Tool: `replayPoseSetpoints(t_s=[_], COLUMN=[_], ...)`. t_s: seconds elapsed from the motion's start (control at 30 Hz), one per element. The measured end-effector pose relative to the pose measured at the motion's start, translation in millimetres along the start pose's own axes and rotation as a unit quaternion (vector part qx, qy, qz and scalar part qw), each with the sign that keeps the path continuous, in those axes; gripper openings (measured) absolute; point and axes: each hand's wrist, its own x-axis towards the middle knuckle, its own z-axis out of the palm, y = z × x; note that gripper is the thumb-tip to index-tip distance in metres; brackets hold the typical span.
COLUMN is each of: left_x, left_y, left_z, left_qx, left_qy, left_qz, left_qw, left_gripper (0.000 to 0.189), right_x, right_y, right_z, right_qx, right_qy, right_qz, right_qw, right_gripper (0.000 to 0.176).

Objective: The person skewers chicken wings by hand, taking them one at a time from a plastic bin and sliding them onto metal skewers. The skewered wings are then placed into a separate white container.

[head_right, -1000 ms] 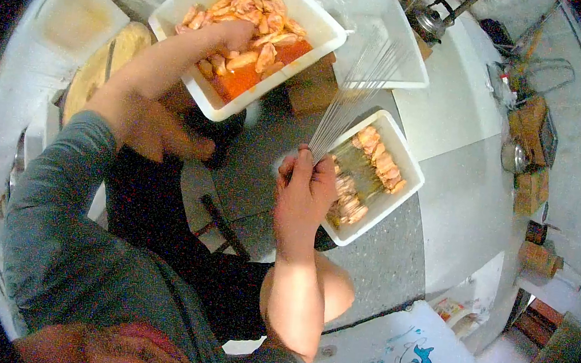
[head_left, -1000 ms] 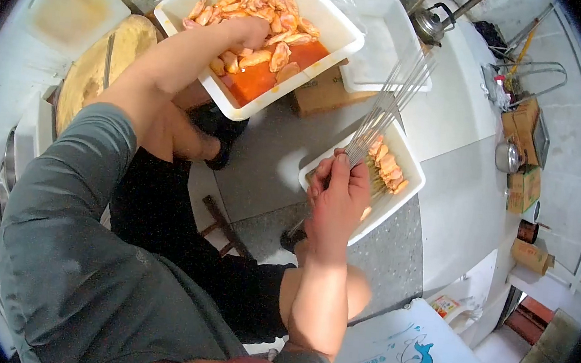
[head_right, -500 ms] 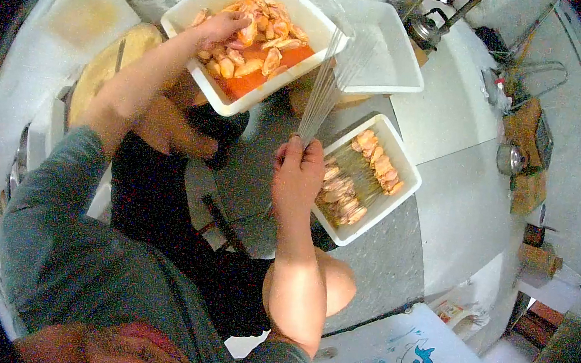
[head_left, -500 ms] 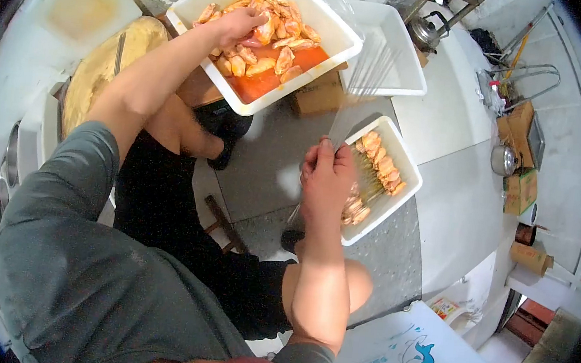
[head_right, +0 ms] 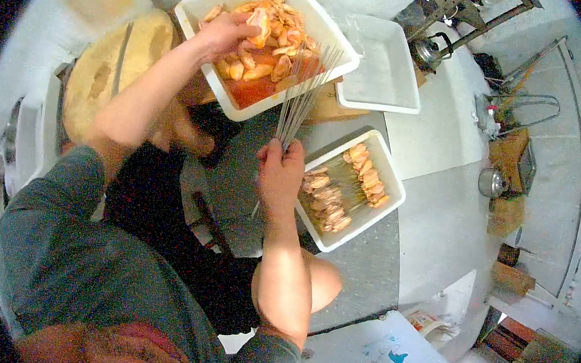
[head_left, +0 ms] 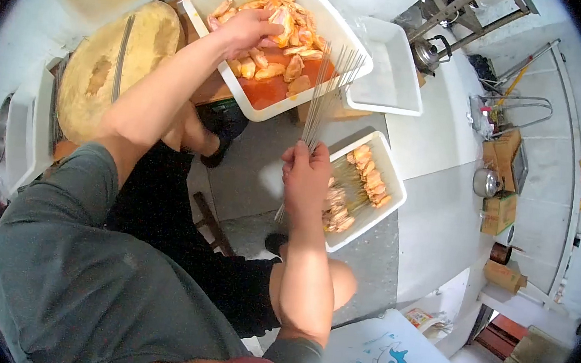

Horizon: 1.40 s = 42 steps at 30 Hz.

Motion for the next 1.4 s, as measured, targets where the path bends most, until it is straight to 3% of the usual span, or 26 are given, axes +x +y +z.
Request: replayPoseSetpoints(t_s=[0.17, 0.37, 0.67, 0.97, 1.07, 1.4], left_x=[20, 31, 36, 30, 30, 31], left_y=[-15, -6, -11, -4, -7, -5], left_z=[5, 10, 8, 10, 11, 7], left_qx=[-0.093, -0.180, -0.167, -0.165, -0.167, -0.184], left_qy=[0.012, -0.013, -0.076, -0.051, -0.026, -0.063], left_qz=[0.005, -0.083, -0.026, -0.044, -0.035, -0.041], left_qw=[0.996, 0.980, 0.983, 0.984, 0.985, 0.980], left_gripper=[0.026, 0.029, 0.025, 0.019, 0.028, 0.023], right_x=[14, 28, 29, 27, 27, 24], right_y=[-4, 3, 2, 2, 2, -3], right_z=[14, 22, 23, 24, 25, 24], right_qx=[0.005, 0.003, -0.020, 0.008, 0.030, 0.080], right_qy=[-0.006, -0.021, -0.032, -0.030, -0.028, -0.043], right_qz=[0.012, 0.014, 0.031, 0.043, 0.040, 0.063], right_qw=[1.000, 1.000, 0.999, 0.999, 0.998, 0.994], right_gripper=[0.013, 0.010, 0.010, 0.009, 0.011, 0.010])
